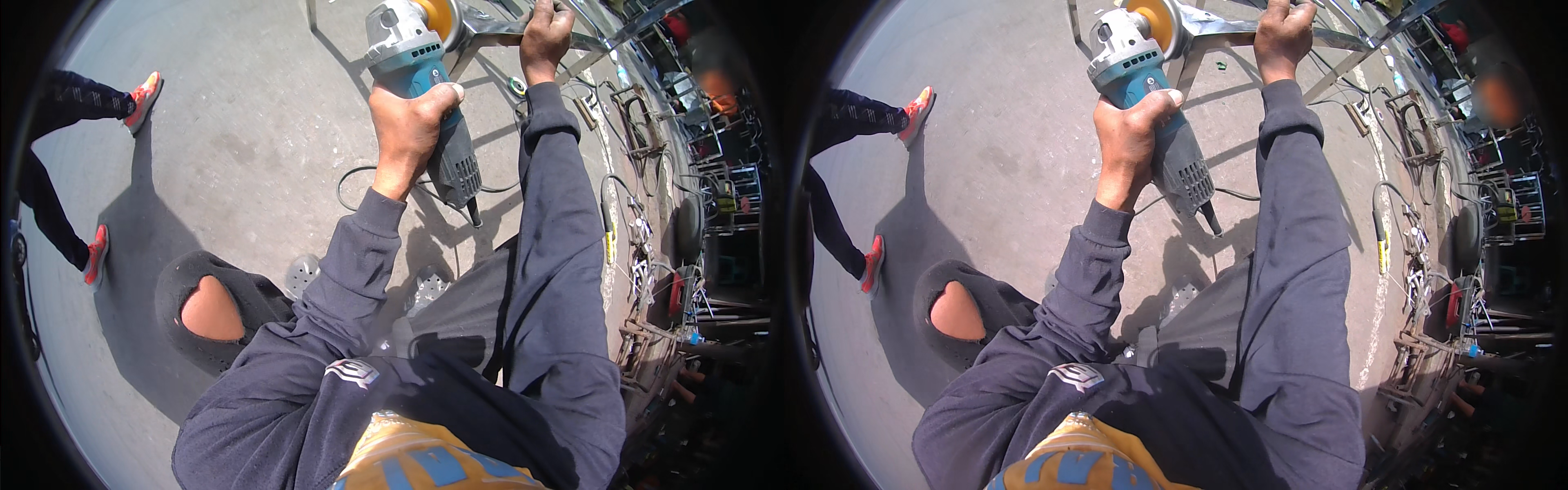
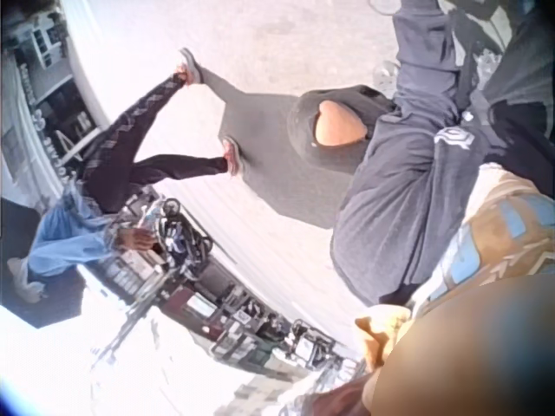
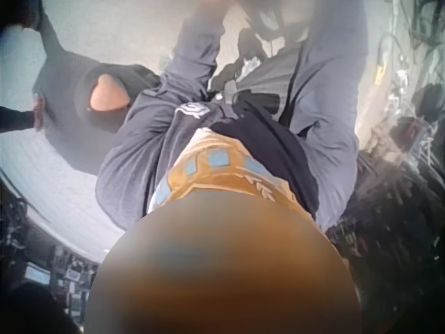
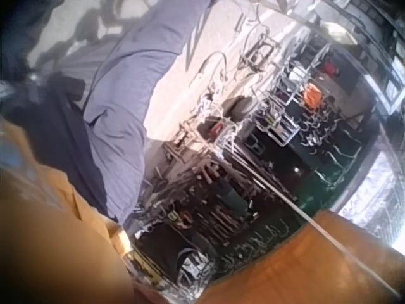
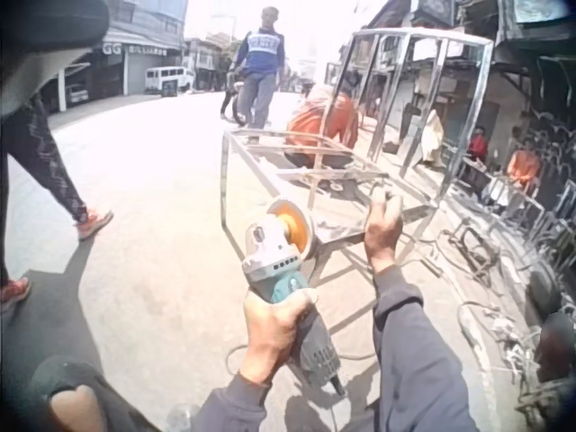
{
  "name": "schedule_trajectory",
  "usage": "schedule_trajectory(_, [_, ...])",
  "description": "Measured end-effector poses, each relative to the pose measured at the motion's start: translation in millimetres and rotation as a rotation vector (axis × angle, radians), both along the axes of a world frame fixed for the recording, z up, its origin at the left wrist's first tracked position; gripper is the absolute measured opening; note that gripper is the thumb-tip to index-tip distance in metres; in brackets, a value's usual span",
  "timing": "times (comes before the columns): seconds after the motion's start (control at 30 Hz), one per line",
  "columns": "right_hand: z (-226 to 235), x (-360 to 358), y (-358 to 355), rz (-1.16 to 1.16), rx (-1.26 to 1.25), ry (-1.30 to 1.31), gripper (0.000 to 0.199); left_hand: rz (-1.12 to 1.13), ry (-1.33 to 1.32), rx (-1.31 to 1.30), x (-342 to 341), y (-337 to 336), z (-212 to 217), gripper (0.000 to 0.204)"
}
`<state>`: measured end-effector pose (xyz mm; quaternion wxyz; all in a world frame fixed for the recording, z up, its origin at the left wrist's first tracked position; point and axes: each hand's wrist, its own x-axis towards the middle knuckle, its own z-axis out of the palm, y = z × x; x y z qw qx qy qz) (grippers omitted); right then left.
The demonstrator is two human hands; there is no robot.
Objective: The person uses an angle grinder to smooth and polish the edges of a metal frame. They hold the frame with one hand and operate the grinder with the other, moving along the frame's edges to remove roughness and improve the surface finish.
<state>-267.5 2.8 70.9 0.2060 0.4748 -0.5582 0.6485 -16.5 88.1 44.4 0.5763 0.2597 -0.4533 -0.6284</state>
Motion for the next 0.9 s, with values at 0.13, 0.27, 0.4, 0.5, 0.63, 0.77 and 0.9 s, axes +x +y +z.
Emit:
schedule_trajectory(0.13, [-1.8,1.1,0.4,-0.01,-0.002,-0.035,0.028,0.008,0.012,-0.045,-0.2,-0.7,-11.7,0.037])
schedule_trajectory(0.27, [-2.9,0.0,-0.3,-0.044,0.009,0.008,0.026,0.074,-0.039,-0.182,-3.4,-2.2,-13.6,0.043])
schedule_trajectory(0.4, [-2.3,-0.9,-1.4,-0.058,-0.004,0.02,0.025,-0.018,-0.091,-0.093,2.4,-13.1,-11.1,0.045])
schedule_trajectory(0.5, [-3.9,-2.0,-2.3,-0.046,-0.026,-0.011,0.025,-0.01,-0.137,-0.1,5.4,-10.6,-19.0,0.056])
schedule_trajectory(0.63, [-9.1,-3.6,-4.5,-0.102,0.01,0.02,0.025,0.047,-0.138,-0.258,4.2,-8.8,-33.1,0.059])
schedule_trajectory(0.77, [-10.6,-4.6,-6.8,-0.156,-0.042,0.187,0.024,0.026,-0.112,-0.224,5.7,-30.2,-37.4,0.059])
schedule_trajectory(0.9, [-10.5,-5.0,-3.8,-0.045,0.014,-0.025,0.018,0.067,-0.172,-0.326,10.6,-34.2,-44.0,0.06])
